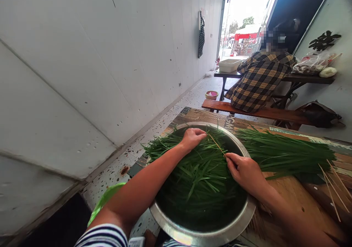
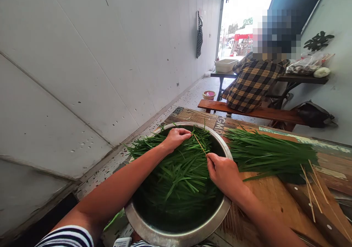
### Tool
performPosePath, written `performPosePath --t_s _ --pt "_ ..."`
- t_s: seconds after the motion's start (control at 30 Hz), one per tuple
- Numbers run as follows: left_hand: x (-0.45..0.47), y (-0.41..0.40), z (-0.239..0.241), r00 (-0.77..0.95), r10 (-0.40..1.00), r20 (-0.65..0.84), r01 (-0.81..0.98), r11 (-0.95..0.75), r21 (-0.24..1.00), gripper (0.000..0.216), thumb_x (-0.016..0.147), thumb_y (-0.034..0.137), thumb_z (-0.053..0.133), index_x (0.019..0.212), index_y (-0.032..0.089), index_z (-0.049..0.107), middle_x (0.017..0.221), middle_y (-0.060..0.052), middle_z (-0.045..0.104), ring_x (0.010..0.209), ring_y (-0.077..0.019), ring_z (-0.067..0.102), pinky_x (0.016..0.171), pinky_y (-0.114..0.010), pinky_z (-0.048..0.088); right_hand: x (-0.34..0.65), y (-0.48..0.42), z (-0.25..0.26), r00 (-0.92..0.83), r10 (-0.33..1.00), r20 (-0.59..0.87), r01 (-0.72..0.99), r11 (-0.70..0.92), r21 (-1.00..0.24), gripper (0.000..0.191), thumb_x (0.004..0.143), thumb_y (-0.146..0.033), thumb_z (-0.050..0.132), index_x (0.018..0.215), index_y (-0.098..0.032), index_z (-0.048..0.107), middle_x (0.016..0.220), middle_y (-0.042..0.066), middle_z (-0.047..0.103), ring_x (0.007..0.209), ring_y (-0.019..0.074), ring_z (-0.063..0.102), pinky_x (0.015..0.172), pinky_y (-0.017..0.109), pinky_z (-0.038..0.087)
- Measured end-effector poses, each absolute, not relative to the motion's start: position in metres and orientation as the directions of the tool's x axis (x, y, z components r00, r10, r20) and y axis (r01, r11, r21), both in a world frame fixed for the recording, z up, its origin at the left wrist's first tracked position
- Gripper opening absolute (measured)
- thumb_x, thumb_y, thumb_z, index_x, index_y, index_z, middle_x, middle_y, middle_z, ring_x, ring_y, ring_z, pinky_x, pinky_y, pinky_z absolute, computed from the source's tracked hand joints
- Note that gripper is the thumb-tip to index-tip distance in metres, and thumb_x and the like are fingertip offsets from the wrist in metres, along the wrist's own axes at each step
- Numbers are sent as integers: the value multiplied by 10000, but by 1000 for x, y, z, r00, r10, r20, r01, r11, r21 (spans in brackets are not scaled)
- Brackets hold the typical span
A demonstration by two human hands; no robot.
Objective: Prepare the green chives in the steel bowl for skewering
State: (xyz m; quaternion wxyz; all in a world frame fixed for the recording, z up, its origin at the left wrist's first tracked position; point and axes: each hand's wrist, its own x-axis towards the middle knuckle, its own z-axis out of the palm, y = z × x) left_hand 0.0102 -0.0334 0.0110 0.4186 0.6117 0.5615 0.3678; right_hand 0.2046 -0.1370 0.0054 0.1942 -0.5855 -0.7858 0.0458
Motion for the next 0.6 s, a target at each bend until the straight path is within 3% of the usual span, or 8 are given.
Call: performPosePath --t_s 0.6 --pt "10 -33 6 157 987 33 400 -94 912 290 692 293 631 878 93 725 819 -87 715 733 -155 625 711 -250 471 205 -137 5 -251 929 271 901 327 -285 321 878 -288 372 967 -188 663 827 37 735 723 177 684 612 247 452"
